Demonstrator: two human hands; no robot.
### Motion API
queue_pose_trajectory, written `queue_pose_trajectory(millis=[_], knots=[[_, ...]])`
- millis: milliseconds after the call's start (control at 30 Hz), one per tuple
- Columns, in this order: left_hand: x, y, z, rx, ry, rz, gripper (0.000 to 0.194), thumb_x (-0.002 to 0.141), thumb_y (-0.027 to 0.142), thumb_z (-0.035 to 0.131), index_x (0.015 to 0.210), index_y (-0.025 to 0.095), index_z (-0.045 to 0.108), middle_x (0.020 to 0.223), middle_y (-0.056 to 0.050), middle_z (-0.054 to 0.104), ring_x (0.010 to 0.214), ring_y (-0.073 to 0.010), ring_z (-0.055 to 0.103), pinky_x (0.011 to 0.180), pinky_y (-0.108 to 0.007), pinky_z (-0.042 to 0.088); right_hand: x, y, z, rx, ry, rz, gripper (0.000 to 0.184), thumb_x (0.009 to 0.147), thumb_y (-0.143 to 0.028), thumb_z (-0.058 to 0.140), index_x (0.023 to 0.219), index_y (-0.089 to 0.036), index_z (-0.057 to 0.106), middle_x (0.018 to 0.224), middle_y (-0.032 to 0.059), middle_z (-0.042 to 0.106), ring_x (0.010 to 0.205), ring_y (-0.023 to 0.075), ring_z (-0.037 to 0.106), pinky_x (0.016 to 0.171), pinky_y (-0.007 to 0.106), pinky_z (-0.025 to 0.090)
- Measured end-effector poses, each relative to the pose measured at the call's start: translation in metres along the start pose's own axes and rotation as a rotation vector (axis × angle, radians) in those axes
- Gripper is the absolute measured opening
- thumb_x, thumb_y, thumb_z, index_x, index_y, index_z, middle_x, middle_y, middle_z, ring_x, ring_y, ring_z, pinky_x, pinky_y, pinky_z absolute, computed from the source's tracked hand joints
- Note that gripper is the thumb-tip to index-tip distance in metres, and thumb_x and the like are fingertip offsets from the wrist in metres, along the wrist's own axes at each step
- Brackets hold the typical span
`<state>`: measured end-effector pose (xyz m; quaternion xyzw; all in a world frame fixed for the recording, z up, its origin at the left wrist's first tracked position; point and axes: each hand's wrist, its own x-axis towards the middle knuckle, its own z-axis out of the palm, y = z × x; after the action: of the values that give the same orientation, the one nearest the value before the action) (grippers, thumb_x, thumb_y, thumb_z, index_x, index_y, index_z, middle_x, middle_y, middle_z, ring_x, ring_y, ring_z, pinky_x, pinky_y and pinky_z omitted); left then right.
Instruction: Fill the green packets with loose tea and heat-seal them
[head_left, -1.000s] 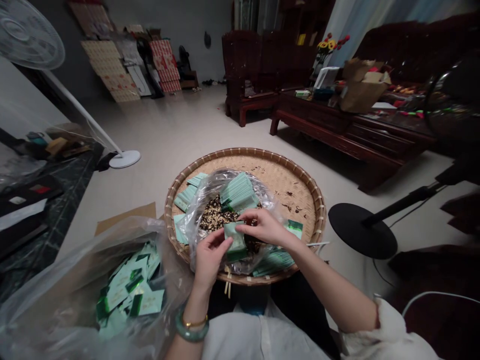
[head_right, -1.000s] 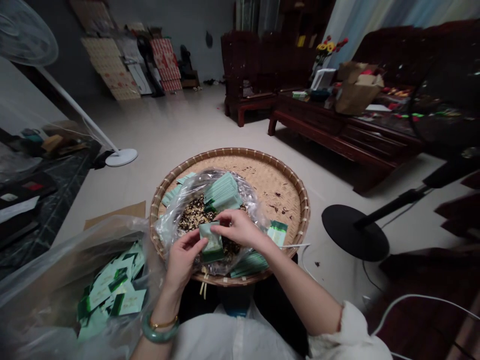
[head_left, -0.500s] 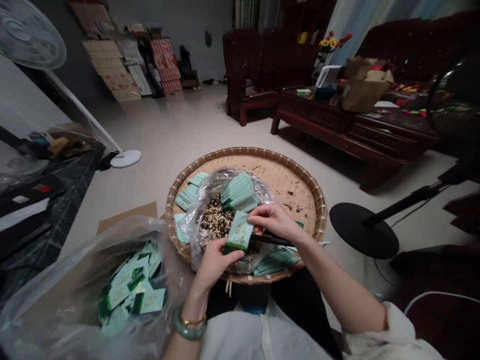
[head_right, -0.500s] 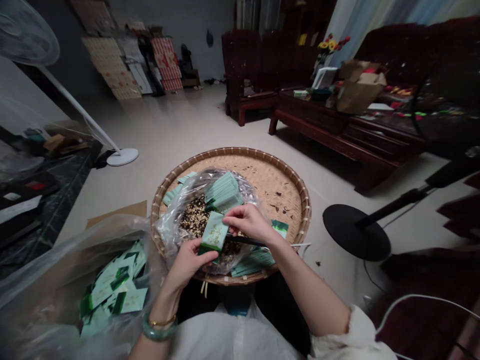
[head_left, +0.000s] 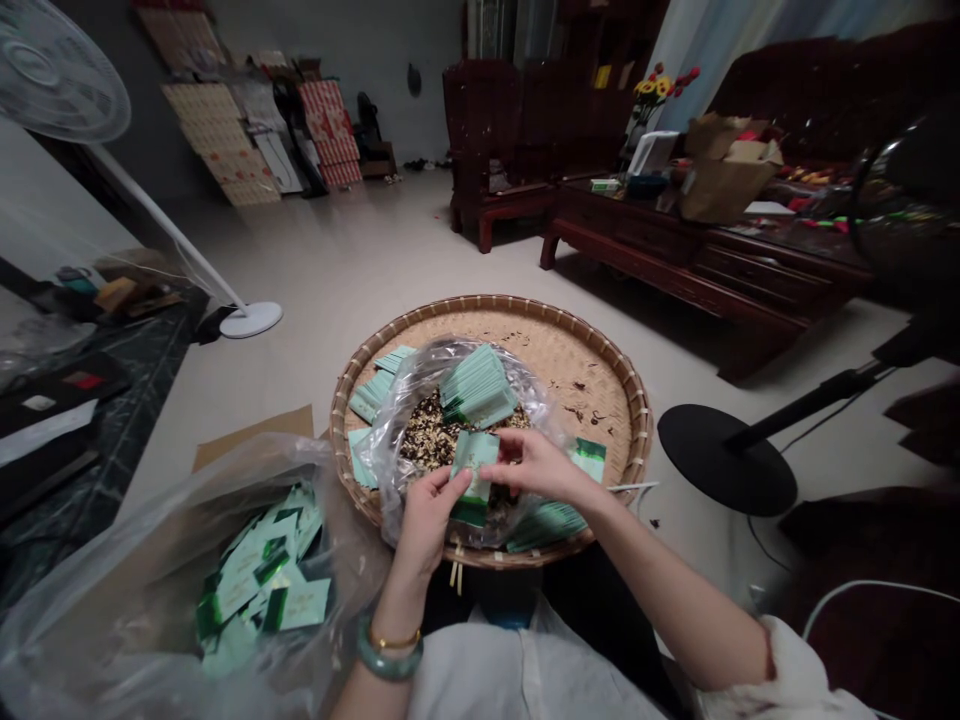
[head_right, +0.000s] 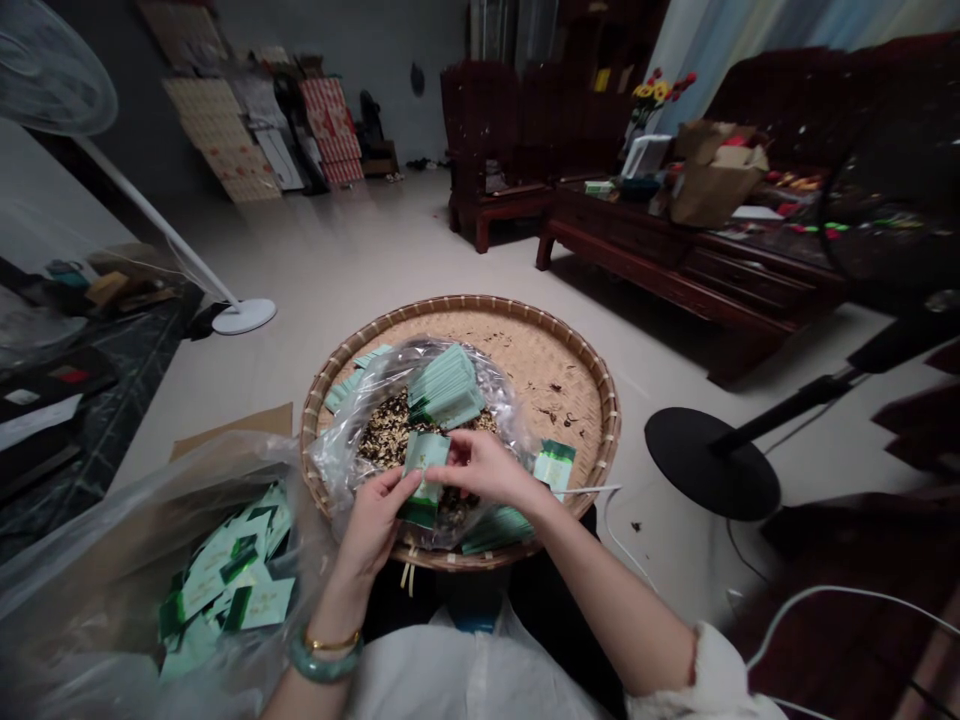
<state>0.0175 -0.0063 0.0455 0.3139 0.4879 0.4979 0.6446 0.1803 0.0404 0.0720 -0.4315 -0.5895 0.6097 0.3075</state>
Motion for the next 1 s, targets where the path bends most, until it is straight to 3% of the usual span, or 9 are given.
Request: queue_pose_trajectory(millis=[233, 467, 600, 733, 900, 1000], knots=[[-0.002, 0.0, 0.002, -0.066, 0.084, 0.027, 0.039, 0.062, 0.046, 0.074, 0.074, 0.009, 0.072, 0.064, -0.005, 0.07, 0.053, -0.0126, 0.058, 0.052, -0.022, 0.045, -0.003, 0.017, 0.005, -0.011, 0.03, 0.053, 0.043, 0.066, -0.054, 0.068, 0.055, -0.015, 0.053, 0.047, -0.0033, 0.053, 0.04, 0.0078, 0.049, 0.037, 0.018, 0.038], [-0.004, -0.006, -0.001, 0.104, 0.041, 0.076, 0.034, 0.066, 0.042, 0.073, 0.08, 0.011, 0.072, 0.067, -0.003, 0.07, 0.058, -0.0128, 0.06, 0.056, -0.021, 0.047, -0.003, 0.012, 0.005, 0.032, 0.09, 0.036, 0.036, 0.065, -0.05, 0.07, 0.066, -0.015, 0.06, 0.048, -0.0044, 0.053, 0.039, 0.0072, 0.046, 0.036, 0.018, 0.037], [-0.006, -0.005, 0.0, 0.179, -0.032, -0.001, 0.038, 0.056, 0.035, 0.08, 0.083, 0.012, 0.07, 0.064, -0.002, 0.07, 0.059, -0.0166, 0.064, 0.057, -0.024, 0.05, -0.004, 0.011, 0.007, 0.001, 0.107, 0.033, 0.034, 0.066, -0.047, 0.069, 0.064, -0.014, 0.062, 0.045, -0.0039, 0.052, 0.038, 0.0075, 0.045, 0.037, 0.019, 0.036], [-0.008, -0.006, 0.002, 0.228, -0.051, -0.062, 0.034, 0.054, 0.034, 0.081, 0.077, 0.011, 0.07, 0.061, -0.003, 0.07, 0.058, -0.019, 0.066, 0.054, -0.025, 0.051, -0.001, 0.012, 0.008, -0.047, 0.112, -0.036, 0.029, 0.068, -0.043, 0.068, 0.069, -0.013, 0.066, 0.053, -0.0017, 0.057, 0.044, 0.0074, 0.045, 0.04, 0.018, 0.035], [-0.01, -0.004, 0.002, 0.201, -0.07, -0.113, 0.035, 0.052, 0.033, 0.082, 0.075, 0.01, 0.069, 0.062, -0.004, 0.07, 0.057, -0.0201, 0.067, 0.05, -0.024, 0.05, 0.003, 0.015, 0.005, -0.152, 0.167, -0.11, 0.03, 0.076, -0.042, 0.061, 0.067, -0.013, 0.066, 0.058, 0.0011, 0.06, 0.051, 0.0107, 0.05, 0.048, 0.021, 0.038], [-0.009, -0.002, 0.001, 0.112, -0.021, -0.122, 0.04, 0.05, 0.035, 0.083, 0.078, 0.01, 0.068, 0.067, -0.006, 0.071, 0.057, -0.0203, 0.068, 0.051, -0.025, 0.052, -0.001, 0.019, -0.007, -0.31, 0.251, -0.165, 0.031, 0.085, -0.042, 0.051, 0.081, -0.016, 0.067, 0.071, 0.0038, 0.065, 0.062, 0.0144, 0.055, 0.056, 0.025, 0.043]])
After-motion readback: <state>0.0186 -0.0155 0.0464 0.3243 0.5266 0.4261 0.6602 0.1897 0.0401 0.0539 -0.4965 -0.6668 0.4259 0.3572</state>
